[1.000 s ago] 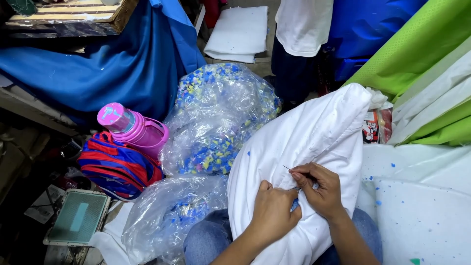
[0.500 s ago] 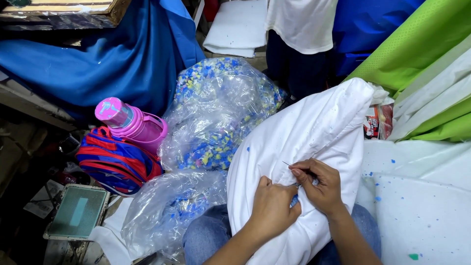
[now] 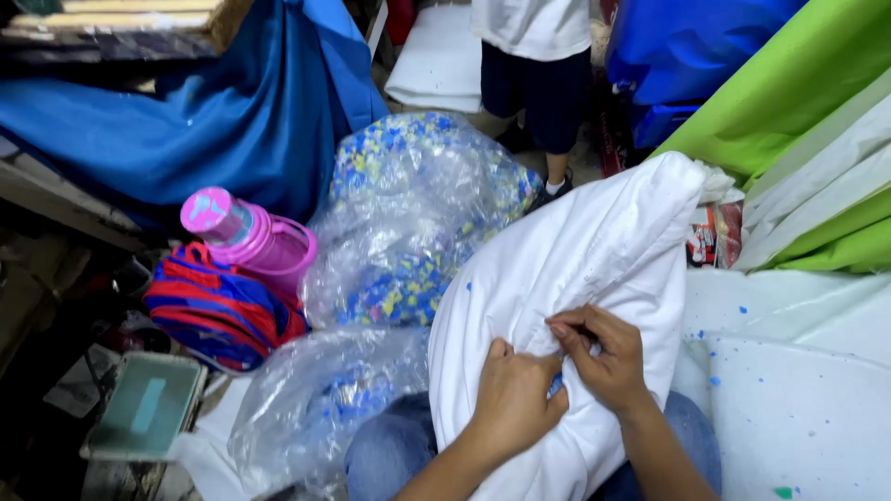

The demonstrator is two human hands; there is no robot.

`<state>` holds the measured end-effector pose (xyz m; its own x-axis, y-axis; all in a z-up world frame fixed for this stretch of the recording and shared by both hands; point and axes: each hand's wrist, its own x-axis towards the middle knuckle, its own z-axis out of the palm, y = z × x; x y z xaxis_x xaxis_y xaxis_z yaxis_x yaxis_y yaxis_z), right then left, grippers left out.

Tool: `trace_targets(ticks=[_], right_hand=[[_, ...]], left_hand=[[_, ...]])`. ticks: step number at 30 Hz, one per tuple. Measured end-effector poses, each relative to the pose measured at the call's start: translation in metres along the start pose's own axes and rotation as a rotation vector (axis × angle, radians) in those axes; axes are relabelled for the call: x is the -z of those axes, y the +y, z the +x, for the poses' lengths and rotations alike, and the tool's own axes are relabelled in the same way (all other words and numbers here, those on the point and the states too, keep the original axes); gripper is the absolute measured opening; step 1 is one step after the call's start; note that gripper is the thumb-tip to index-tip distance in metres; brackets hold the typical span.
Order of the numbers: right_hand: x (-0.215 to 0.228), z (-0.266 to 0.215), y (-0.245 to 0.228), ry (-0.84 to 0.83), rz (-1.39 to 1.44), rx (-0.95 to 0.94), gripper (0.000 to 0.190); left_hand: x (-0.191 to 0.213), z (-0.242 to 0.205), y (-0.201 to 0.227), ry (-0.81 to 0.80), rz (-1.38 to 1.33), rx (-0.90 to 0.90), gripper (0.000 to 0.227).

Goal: Hand-sewing the opening of a stuffed pillow to close the seam.

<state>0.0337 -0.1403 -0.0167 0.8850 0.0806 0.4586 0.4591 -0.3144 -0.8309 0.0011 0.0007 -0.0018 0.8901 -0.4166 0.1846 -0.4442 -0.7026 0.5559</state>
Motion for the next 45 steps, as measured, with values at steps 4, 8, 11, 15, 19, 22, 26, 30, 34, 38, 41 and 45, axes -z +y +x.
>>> trace_targets(ticks=[4,8,11,15,19,22,26,30,34,38,41,45], right_hand=[[-0.002,-0.003,0.002,-0.002,0.009,-0.013,0.011],[0.002,-0.007,0.009,-0.002,0.150,-0.027,0.012],[0.018,-0.016,0.013,0.050,0.425,-0.069,0.010],[0.052,-0.029,0.010,0.349,0.574,0.024,0.011],[0.084,-0.045,-0.001,0.505,0.452,0.173,0.017],[0.096,-0.060,0.001,0.447,0.285,0.329,0.012],[0.110,-0.078,0.004,0.369,0.300,0.460,0.021],[0.125,-0.085,-0.004,0.232,0.289,0.594,0.017],[0.136,-0.089,-0.003,0.248,0.216,0.602,0.016],[0.169,-0.107,0.030,0.153,0.147,0.664,0.039],[0.177,-0.110,0.024,0.084,0.087,0.697,0.027],[0.175,-0.088,-0.034,-0.185,0.029,0.564,0.012]], left_hand=[[0.002,-0.003,0.001,-0.036,-0.009,0.016,0.015],[0.007,-0.002,0.006,-0.052,-0.011,0.018,0.018],[0.012,-0.005,0.008,-0.052,-0.031,0.006,0.021],[0.013,-0.008,0.015,-0.078,-0.072,-0.019,0.024],[0.011,-0.009,0.019,-0.052,-0.083,-0.041,0.020],[0.011,-0.013,0.027,-0.051,-0.086,-0.067,0.020],[-0.002,-0.030,0.044,0.206,0.061,-0.235,0.006],[-0.010,-0.051,0.055,0.293,0.061,-0.273,0.019],[-0.026,-0.074,0.063,0.317,0.045,-0.226,0.025],[-0.038,-0.088,0.074,0.307,0.215,-0.249,0.018],[-0.042,-0.091,0.079,0.283,0.223,-0.240,0.026],[-0.039,-0.093,0.074,0.253,0.238,-0.223,0.033]])
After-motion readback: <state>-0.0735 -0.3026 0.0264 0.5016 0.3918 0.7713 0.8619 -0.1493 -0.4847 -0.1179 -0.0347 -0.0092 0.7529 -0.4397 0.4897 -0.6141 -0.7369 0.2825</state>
